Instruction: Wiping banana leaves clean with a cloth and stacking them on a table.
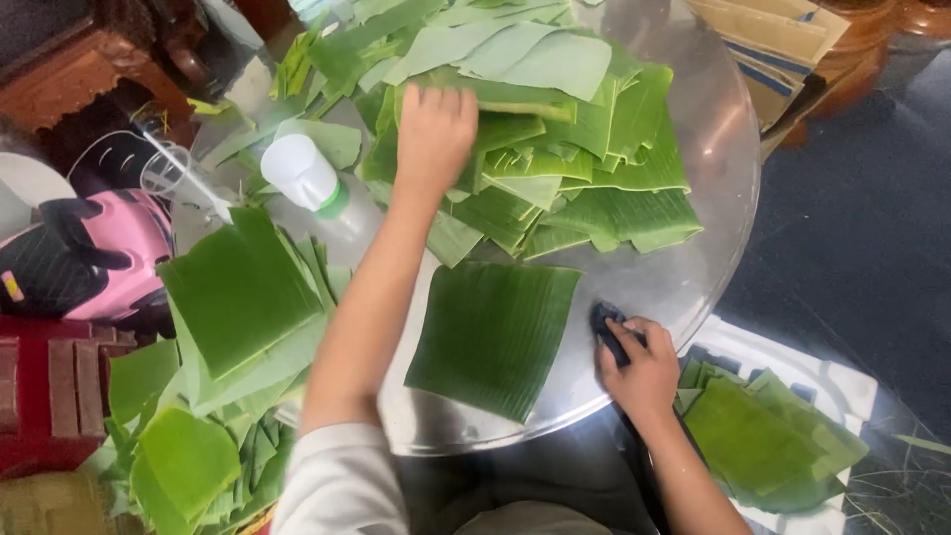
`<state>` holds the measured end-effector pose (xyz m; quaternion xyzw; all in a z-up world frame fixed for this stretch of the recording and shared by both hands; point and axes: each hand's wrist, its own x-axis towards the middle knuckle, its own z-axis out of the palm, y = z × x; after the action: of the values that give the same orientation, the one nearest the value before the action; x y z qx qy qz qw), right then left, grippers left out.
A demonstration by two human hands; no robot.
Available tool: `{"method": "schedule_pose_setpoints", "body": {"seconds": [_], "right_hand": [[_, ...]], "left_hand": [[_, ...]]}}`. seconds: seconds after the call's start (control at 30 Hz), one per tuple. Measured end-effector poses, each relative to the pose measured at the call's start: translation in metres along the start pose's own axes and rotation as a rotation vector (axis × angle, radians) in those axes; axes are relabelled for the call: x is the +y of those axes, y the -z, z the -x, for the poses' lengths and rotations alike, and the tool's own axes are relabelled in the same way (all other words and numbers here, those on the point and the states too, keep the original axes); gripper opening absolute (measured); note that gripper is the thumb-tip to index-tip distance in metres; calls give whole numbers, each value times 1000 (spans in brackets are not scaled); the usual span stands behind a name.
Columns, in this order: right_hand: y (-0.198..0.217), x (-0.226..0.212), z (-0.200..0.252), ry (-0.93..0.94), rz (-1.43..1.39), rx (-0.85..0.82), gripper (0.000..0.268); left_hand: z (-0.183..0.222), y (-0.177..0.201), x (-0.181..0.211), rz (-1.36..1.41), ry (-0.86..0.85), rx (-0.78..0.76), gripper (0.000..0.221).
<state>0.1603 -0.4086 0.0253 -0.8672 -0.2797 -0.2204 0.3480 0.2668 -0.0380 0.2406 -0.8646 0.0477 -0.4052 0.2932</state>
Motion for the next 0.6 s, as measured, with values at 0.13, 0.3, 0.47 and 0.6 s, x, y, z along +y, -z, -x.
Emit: {"method": "schedule_pose_setpoints", "body": {"seconds": [0.13,0.3,0.47,0.6], "right_hand": [[4,9,2,-215,6,-29,29],[18,23,-6,-173,-255,269,24],[27,-57,-19,-64,-343,204,23],[6,-135,-29,126,-478,25,28]], "left_hand": [[113,77,37,266,-89,70,18],[289,170,83,514,35,-148,13],[341,208,80,696,298,-348,7],[339,221,74,818,514,-397,16]]}}
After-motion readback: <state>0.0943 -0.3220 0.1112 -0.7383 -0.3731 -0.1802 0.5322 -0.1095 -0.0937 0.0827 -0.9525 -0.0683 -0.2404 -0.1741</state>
